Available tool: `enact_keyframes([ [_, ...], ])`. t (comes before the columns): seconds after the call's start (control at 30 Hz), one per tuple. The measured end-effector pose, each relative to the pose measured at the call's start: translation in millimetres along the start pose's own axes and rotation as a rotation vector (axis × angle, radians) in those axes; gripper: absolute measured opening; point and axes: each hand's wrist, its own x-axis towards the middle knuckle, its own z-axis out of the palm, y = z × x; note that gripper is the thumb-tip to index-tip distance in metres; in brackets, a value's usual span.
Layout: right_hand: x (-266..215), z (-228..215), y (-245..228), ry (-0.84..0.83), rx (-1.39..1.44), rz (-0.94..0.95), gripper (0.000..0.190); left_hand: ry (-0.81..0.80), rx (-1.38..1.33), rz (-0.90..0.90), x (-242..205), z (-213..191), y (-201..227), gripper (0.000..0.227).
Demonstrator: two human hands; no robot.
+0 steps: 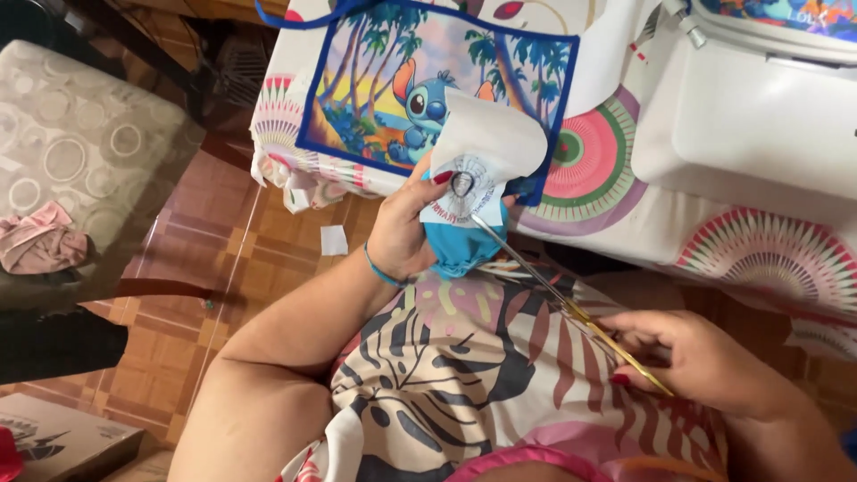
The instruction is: Trimming excess fabric from around a circular patch using scissors
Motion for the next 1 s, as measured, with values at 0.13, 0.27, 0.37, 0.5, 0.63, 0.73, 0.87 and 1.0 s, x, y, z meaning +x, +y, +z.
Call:
enact_keyframes([
  [0.13, -15.7, -22.0, -3.7, -0.109, 0.158, -0.123, 0.067, 0.005, -0.016, 0.036, 0.4, -0.9, 5.6, 0.069],
  [0.27, -33.8, -12.1, -5.9, 0.272, 0.314, 0.013, 0.089, 0.029, -0.053, -0.039, 2.2, 12.9, 9.3, 0.08],
  [0.37, -25.8, -3.6, -19.5, 0.28, 0.268, -0.064, 0.084, 0.048, -0.04, -0.048, 2.5, 13.0, 5.1, 0.084],
  [0.5, -10.9, 5.8, -15.2, 0.379, 0.156, -0.046, 0.082, 0.009, -0.092, -0.055, -6.4, -4.1, -3.5, 0.064],
  [0.63, -5.6, 14.5, -24.8, 0.529, -0.227, -0.124, 0.082, 0.004, -0.06, -0.104, -11.8, -5.9, -8.7, 0.053],
  [0.73, -1.9, 15.9, -30.6, 0.522, -0.229, -0.115, 0.081, 0.011, -0.043, -0.137, -11.9, -6.4, -8.9, 0.05],
  [0.87, 1.1, 16.6, -31.8, 0.553, -0.314, -0.277, 0.084, 0.095, 0.022, -0.122, -10.4, -18.1, -17.8, 0.051],
  [1.0, 10.8, 18.3, -29.6, 0.615, -0.46, -0.422, 0.084, 0.014, -0.005, -0.161, -9.3, -6.6, -19.1, 0.065],
])
